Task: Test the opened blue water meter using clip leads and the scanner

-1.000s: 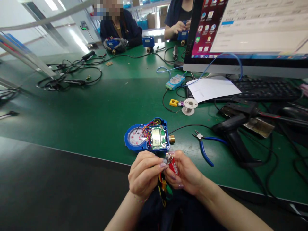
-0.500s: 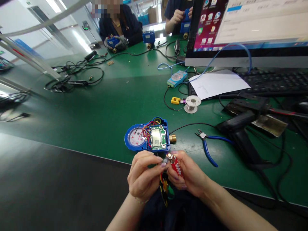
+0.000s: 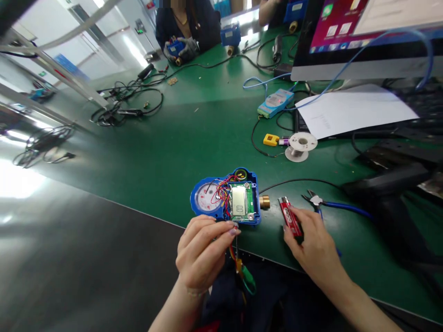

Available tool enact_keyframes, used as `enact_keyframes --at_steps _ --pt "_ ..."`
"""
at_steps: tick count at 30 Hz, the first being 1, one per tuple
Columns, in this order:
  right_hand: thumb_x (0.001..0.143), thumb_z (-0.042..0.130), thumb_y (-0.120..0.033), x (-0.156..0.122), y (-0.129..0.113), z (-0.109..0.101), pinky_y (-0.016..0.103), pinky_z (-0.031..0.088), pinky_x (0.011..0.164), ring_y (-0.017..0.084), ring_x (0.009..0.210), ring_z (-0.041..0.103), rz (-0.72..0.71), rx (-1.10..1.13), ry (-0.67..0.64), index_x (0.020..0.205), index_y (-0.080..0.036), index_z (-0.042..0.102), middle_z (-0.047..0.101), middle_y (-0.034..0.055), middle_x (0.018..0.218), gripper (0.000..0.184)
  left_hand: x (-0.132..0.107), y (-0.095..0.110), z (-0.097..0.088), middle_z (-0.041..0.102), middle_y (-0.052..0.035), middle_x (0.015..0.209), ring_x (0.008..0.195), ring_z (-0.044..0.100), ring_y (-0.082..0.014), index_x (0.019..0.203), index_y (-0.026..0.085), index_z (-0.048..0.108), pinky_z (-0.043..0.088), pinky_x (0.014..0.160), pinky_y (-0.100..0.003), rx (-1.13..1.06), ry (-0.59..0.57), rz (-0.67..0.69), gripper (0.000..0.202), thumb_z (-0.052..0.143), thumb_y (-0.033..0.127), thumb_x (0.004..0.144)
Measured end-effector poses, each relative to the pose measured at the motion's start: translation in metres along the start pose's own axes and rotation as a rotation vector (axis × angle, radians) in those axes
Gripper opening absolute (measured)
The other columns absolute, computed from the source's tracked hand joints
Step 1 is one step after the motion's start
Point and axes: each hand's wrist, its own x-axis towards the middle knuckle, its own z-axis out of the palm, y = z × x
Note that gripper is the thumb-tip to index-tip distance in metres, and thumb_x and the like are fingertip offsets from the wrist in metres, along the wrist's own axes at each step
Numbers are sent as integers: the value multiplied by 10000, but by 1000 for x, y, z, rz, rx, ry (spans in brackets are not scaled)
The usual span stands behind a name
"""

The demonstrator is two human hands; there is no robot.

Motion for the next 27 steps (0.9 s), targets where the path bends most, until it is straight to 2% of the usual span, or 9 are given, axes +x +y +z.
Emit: enact_keyframes --at_steps 4,10,17,27 --pt "841 492 -280 1 0 0 322 489 720 195 862 549 -52 -24 -21 1110 -113 517 540 128 1012 317 3 0 2 671 -79 892 793 604 -149 863 77 654 495 696 -332 -2 -43 -19 134 620 -5 762" --pt "837 494 -265 3 1 -2 355 495 767 207 905 551 -61 6 -33 1116 -142 522 541 122 1030 306 8 0 3 668 -77 903 807 592 -140 847 65 648 489 698 -313 -19 -96 -9 98 597 9 785" --pt "835 505 -258 5 -1 -3 328 503 728 198 872 558 -75 3 -19 1080 -134 544 550 124 1010 277 8 -2 1 666 -84 902 795 592 -146 858 51 651 487 692 -312 -30 -136 -10 110 610 2 768" --pt "833 510 -257 5 -1 -2 344 506 752 203 893 554 -83 -4 -20 1085 -120 546 545 131 1019 289 6 -2 5 654 -64 907 822 590 -140 878 70 645 483 732 -313 -79 -107 -121 204 630 -60 720"
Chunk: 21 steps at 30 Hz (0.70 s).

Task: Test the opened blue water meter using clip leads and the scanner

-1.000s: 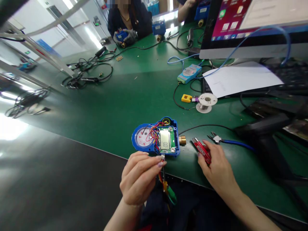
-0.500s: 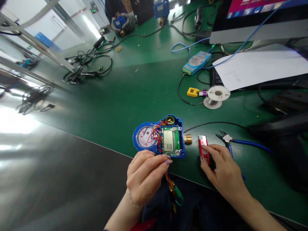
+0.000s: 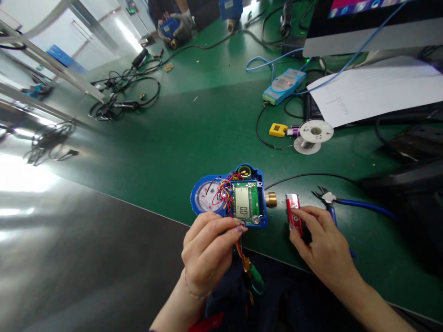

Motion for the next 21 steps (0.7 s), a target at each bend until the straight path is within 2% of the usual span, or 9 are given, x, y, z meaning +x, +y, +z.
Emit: enact_keyframes --at_steps 7,13,17,21 --pt "832 515 -255 -1 0 0 329 499 762 195 892 546 0 -16 -3 1073 -101 553 539 131 1029 290 12 0 2 628 -47 836 752 558 -107 827 85 628 464 639 -258 -100 -54 -103 193 630 -74 717" --pt "825 522 -238 -2 0 1 327 508 744 194 883 549 9 -16 0 1066 -107 557 539 117 1017 276 14 0 3 603 -27 804 724 563 -88 806 104 620 477 615 -215 -119 -34 -192 177 652 -43 713" --pt "826 519 -229 -1 0 1 320 509 729 197 887 552 5 -6 11 1061 -95 563 539 120 1015 274 13 1 1 547 -14 770 686 527 -65 795 111 628 442 558 -175 -93 -16 -201 147 663 -12 722" --pt "826 519 -231 -1 0 1 317 508 729 197 892 554 19 -10 10 1060 -105 565 542 114 1020 269 9 -2 2 553 -13 776 698 536 -69 791 113 630 452 582 -184 -115 -31 -176 158 671 -18 714"
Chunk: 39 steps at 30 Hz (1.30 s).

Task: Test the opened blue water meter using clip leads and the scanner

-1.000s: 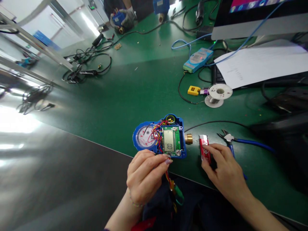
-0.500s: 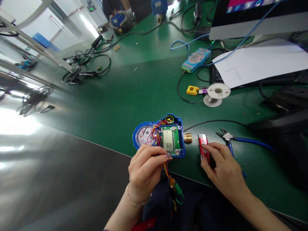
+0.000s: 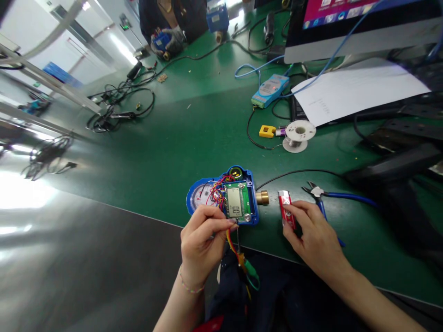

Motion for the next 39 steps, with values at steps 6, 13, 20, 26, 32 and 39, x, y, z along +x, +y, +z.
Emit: enact_keyframes --at_steps 6,13,20,26,32,39 --pt "824 516 -222 0 0 0 326 508 726 198 877 555 -9 7 6 1058 -99 565 544 116 1010 268 -6 -4 4 564 -14 775 734 545 -86 782 102 634 475 648 -220 2 39 80 204 684 -63 672" --pt "819 530 -215 0 0 1 332 504 748 199 885 547 -13 23 4 1051 -95 567 542 117 1006 265 -8 2 4 570 -7 758 714 553 -77 774 101 627 501 682 -218 23 70 29 189 681 -54 680" --pt "819 531 -220 1 0 0 328 502 731 197 868 551 -22 2 2 1035 -92 579 545 119 1000 256 -10 3 6 568 -1 751 720 554 -83 762 103 623 510 706 -235 34 111 24 198 685 -60 668" --pt "818 535 -218 2 -1 -1 322 498 751 193 873 550 -26 2 4 1036 -86 582 545 118 998 260 -8 5 9 572 -2 747 718 552 -89 751 100 621 504 684 -245 60 131 26 183 693 -48 670" --pt "817 539 -222 2 0 -1 325 493 763 193 881 547 -24 7 -7 1045 -91 579 547 117 1008 266 -11 9 11 578 -14 751 734 555 -109 755 92 627 497 657 -269 108 143 20 194 697 -59 657" --pt "820 531 -220 3 -1 -3 323 498 756 192 877 551 -34 2 -12 1040 -97 573 551 121 1001 256 -11 12 13 573 -3 740 723 555 -99 745 110 620 487 644 -244 122 167 -27 180 693 -38 674"
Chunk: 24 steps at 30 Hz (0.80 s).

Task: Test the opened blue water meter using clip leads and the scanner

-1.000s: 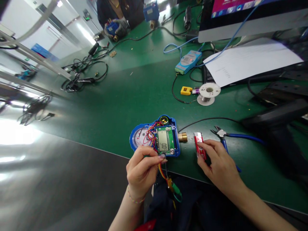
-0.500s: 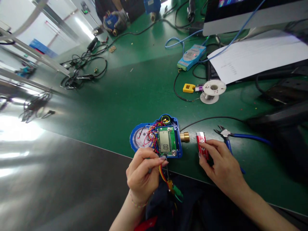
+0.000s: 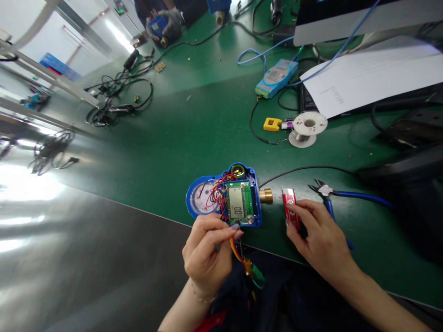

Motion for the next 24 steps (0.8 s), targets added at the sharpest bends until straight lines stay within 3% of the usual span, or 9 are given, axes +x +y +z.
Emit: enact_keyframes --at_steps 6,19,22,24 --pt "825 523 -228 -1 1 0 322 496 751 192 877 551 7 4 -3 1048 -104 571 547 121 1007 260 2 0 -1 572 4 754 669 546 -66 769 116 620 463 563 -190 3 -29 -60 176 673 -35 695" --pt "827 515 -220 -4 -1 8 348 511 757 204 903 552 28 29 3 1065 -125 549 543 122 1019 259 7 -3 -2 551 -5 755 672 540 -64 803 122 622 463 583 -166 -21 -84 -63 171 644 -28 723" --pt "816 509 -162 -6 -7 -9 321 516 781 185 929 543 25 69 34 1098 -131 528 534 110 1021 284 5 -5 -7 554 -25 765 663 557 -80 816 129 635 467 533 -160 -49 -125 -8 159 626 -8 736" --pt "809 493 -133 -5 -4 -33 302 516 785 175 942 537 -24 43 140 1075 -151 533 525 98 1014 269 4 -10 -6 580 -28 751 611 568 -88 784 153 656 454 463 -160 -41 -203 49 134 622 29 744"
